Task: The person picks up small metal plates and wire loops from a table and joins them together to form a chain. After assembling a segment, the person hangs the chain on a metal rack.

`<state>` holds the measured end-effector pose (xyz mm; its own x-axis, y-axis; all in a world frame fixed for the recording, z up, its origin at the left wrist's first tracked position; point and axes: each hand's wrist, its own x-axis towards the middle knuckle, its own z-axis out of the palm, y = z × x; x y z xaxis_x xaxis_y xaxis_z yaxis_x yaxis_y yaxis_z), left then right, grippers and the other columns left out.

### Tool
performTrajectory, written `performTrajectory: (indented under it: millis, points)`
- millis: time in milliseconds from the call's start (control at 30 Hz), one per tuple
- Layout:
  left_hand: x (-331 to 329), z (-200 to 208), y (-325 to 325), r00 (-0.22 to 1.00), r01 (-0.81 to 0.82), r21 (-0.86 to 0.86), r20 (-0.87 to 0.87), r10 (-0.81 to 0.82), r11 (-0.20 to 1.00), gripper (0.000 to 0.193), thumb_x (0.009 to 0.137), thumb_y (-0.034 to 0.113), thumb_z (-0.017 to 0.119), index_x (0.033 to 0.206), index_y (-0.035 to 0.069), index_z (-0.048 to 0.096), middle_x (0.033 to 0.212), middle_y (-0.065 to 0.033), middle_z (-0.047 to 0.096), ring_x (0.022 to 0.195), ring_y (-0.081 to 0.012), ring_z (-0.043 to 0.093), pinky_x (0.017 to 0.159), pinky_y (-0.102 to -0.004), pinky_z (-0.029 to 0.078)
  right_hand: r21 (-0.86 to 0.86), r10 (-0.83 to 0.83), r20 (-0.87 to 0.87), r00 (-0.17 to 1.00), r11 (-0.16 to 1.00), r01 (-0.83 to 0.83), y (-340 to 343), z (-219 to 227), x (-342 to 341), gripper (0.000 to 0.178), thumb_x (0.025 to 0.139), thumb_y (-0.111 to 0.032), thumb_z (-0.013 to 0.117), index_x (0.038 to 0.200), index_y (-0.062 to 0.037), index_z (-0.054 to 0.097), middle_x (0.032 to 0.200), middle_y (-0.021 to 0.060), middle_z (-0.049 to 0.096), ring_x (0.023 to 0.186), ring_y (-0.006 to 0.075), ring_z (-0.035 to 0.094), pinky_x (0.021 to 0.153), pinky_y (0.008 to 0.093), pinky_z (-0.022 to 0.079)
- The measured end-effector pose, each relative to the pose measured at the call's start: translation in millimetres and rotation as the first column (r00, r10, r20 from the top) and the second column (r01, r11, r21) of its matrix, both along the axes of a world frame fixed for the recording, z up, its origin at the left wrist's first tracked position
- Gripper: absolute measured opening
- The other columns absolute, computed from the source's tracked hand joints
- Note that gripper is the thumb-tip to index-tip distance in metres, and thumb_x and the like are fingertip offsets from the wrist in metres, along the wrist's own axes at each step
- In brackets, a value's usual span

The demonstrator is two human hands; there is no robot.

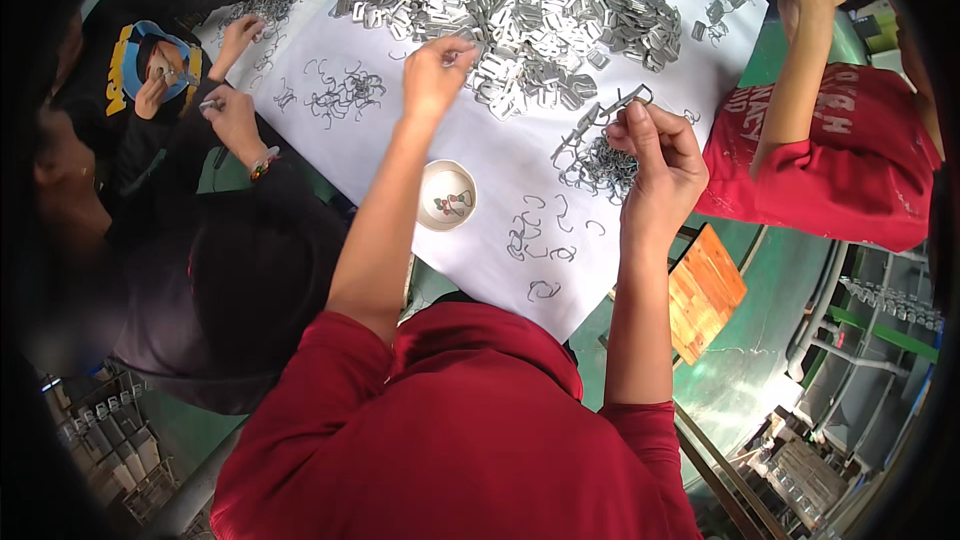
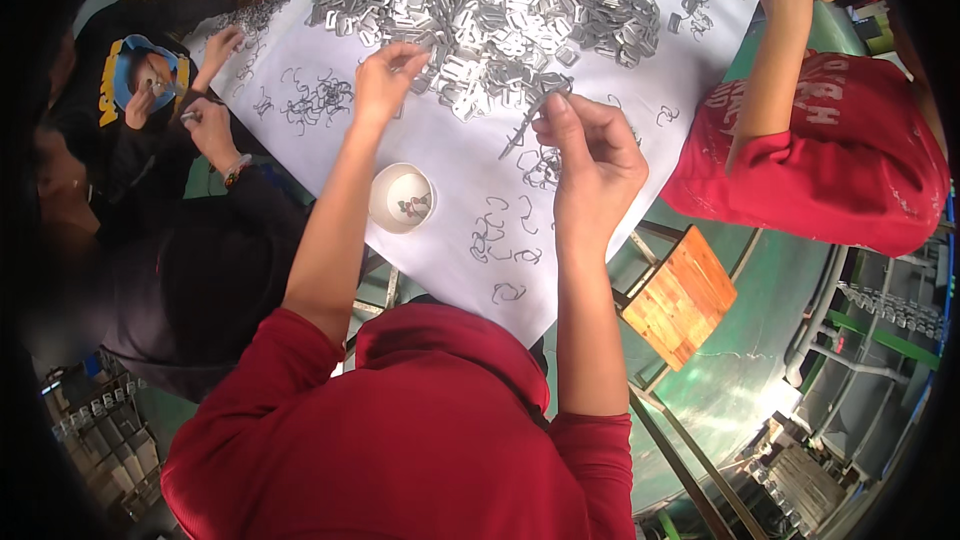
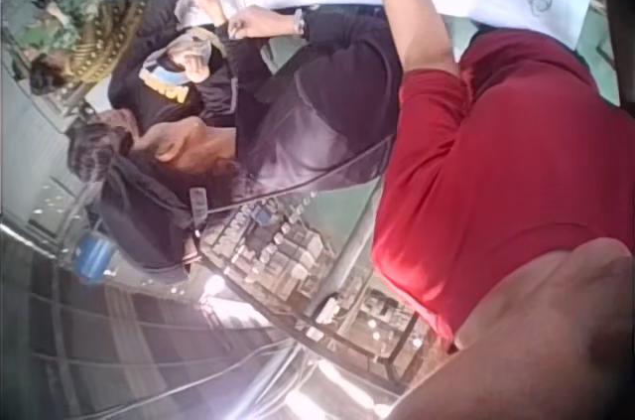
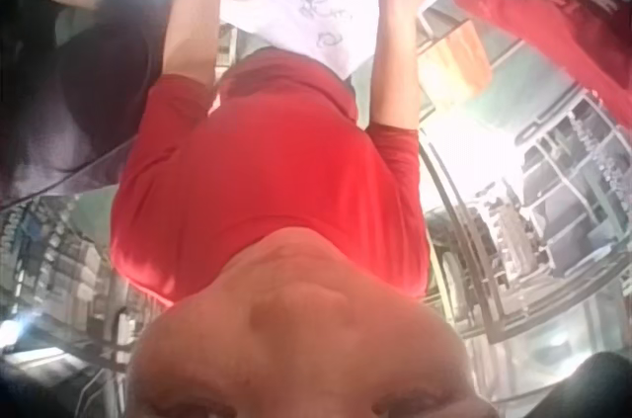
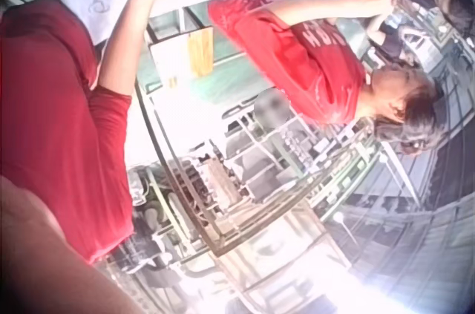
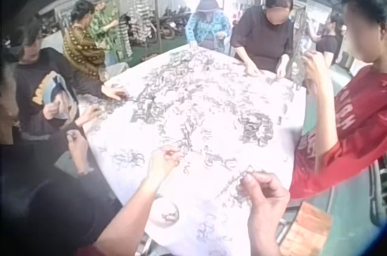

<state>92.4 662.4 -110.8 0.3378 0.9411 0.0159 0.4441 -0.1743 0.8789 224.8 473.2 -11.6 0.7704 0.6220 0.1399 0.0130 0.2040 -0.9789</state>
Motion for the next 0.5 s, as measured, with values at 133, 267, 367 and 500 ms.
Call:
performTrajectory:
  millis: [133,267,367,500]
  points:
    - [-21,-72,33,0.871,0.095,0.136,-0.492,-0.017,0.986,0.022,0.072,0.024,0.071,0.086,0.008,0.067,0.096,-0.0092,0.065,0.089,-0.0259,0.062,0.079,-0.0348,0.048,0.031,0.011,-0.021,1.0,0.999,-0.011,6,-2,2,0.01,0.082,-0.007,0.065,0.085,0.0021,0.063,0.074,0.007,0.064,0.065,0.0116,0.061,0.062,0.0231,0.049]
    - [-18,-87,35,0.821,0.191,0.188,-0.569,-0.052,0.964,0.022,0.073,0.021,0.069,0.093,0.012,0.065,0.096,-0.0106,0.065,0.09,-0.0276,0.061,0.078,-0.0376,0.049,0.028,0.015,-0.024,1.0,1.0,-0.015,8,-5,5,0.01,0.081,-0.007,0.066,0.085,0.0016,0.063,0.074,0.0063,0.064,0.064,0.0114,0.061,0.061,0.0226,0.049]
    - [-15,-80,36,0.86,0.054,-0.007,-0.508,-0.05,0.999,0.022,0.075,0.021,0.066,0.091,0.006,0.063,0.096,-0.0143,0.065,0.092,-0.0272,0.061,0.08,-0.0375,0.047,0.015,0.012,-0.017,1.0,1.0,-0.012,7,-8,4,0.01,0.081,-0.007,0.067,0.085,0.0014,0.063,0.074,0.006,0.063,0.064,0.0113,0.061,0.061,0.0224,0.049]
    - [-16,-82,21,0.913,0.148,0.237,-0.405,-0.041,0.96,0.018,0.076,0.02,0.065,0.088,0.006,0.064,0.089,-0.0141,0.066,0.083,-0.0274,0.063,0.075,-0.0369,0.049,0.026,0.026,-0.02,0.999,0.999,-0.025,5,-11,-1,0.009,0.08,-0.006,0.067,0.085,0.0017,0.063,0.075,0.0058,0.063,0.064,0.0104,0.061,0.059,0.0218,0.048]
